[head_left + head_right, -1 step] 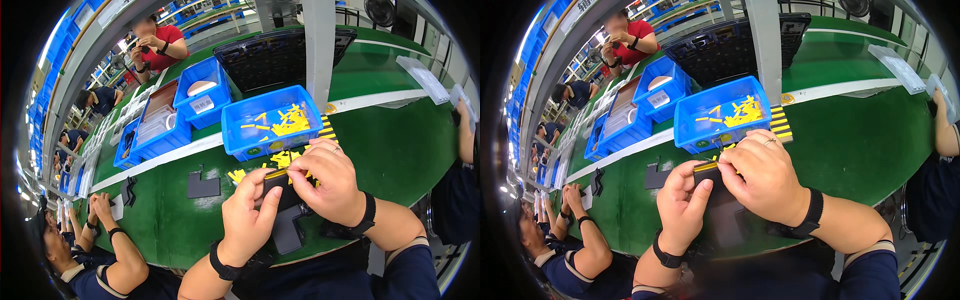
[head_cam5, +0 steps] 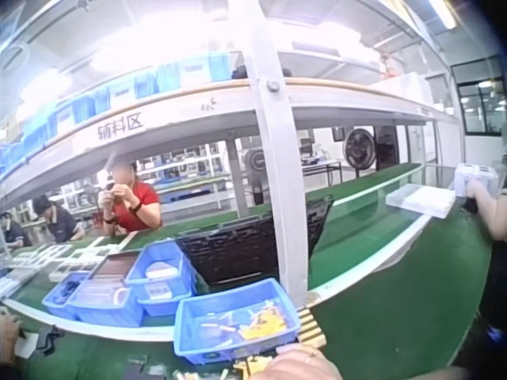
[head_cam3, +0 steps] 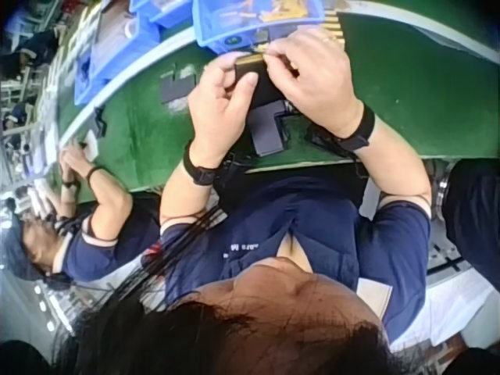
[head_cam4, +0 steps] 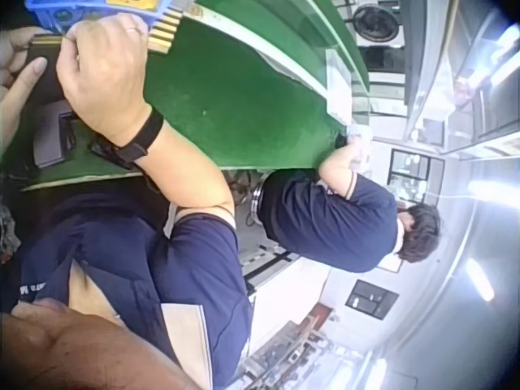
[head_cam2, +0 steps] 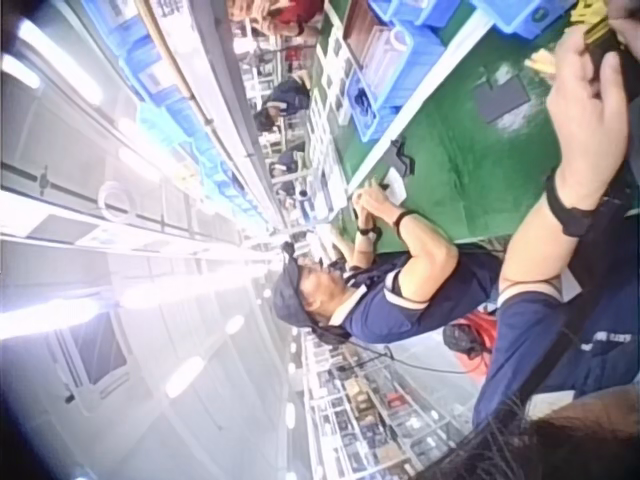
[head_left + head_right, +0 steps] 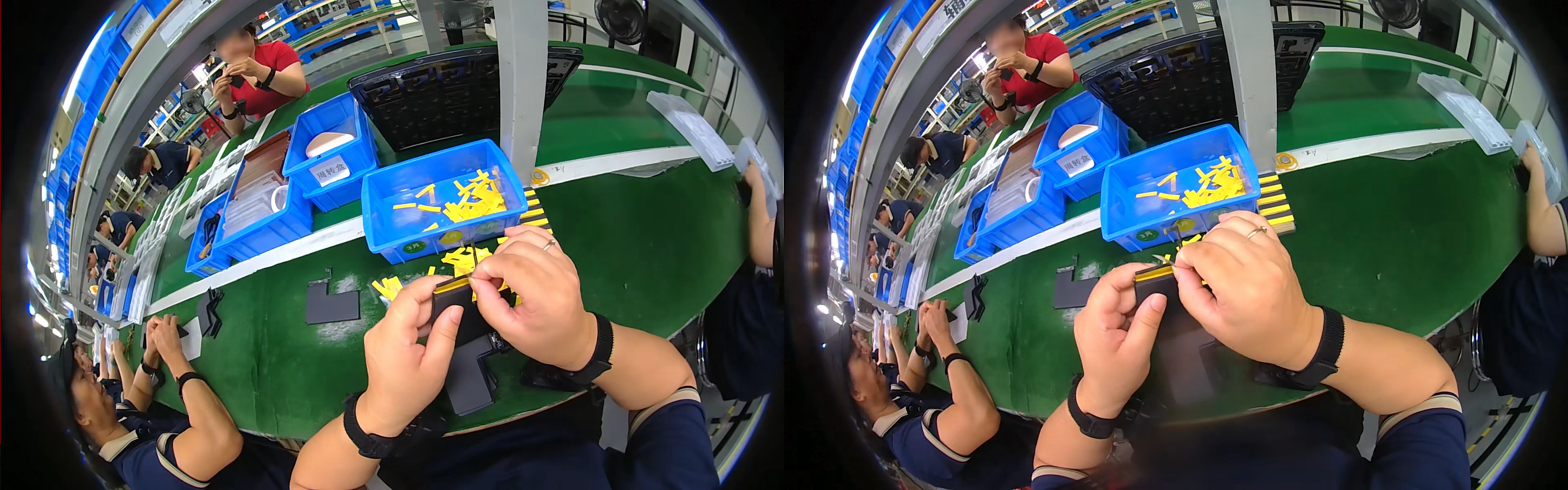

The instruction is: The person picks up a black component and a yellow-and-black striped sticker, peels the backing off, and presses the sticker onto the component. They repeat this process several times before placing the finished pieces into a stack on the table.

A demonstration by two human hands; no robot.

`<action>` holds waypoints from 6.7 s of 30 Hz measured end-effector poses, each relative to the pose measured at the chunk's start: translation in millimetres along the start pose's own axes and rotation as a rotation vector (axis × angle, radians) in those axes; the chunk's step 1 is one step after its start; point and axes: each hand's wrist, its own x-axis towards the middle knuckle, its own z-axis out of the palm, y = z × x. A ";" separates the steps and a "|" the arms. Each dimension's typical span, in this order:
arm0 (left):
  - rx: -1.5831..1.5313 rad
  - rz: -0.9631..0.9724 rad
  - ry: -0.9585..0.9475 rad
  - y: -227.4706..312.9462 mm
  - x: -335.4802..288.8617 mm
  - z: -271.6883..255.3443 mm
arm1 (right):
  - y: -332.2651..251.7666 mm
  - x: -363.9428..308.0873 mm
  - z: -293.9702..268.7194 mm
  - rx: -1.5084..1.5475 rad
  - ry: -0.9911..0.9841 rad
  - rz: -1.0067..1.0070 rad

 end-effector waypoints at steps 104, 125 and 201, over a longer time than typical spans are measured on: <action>-0.185 -0.422 -0.192 -44.7 32.8 -35.2 | 23.1 -4.1 -6.7 1.094 0.064 0.880; 0.188 -0.099 -0.493 1.2 14.2 -25.6 | 2.2 -7.2 -6.0 0.573 0.002 0.482; -0.118 -0.076 -0.219 -4.8 6.5 -11.3 | -1.9 2.1 -15.1 0.191 -0.092 -0.036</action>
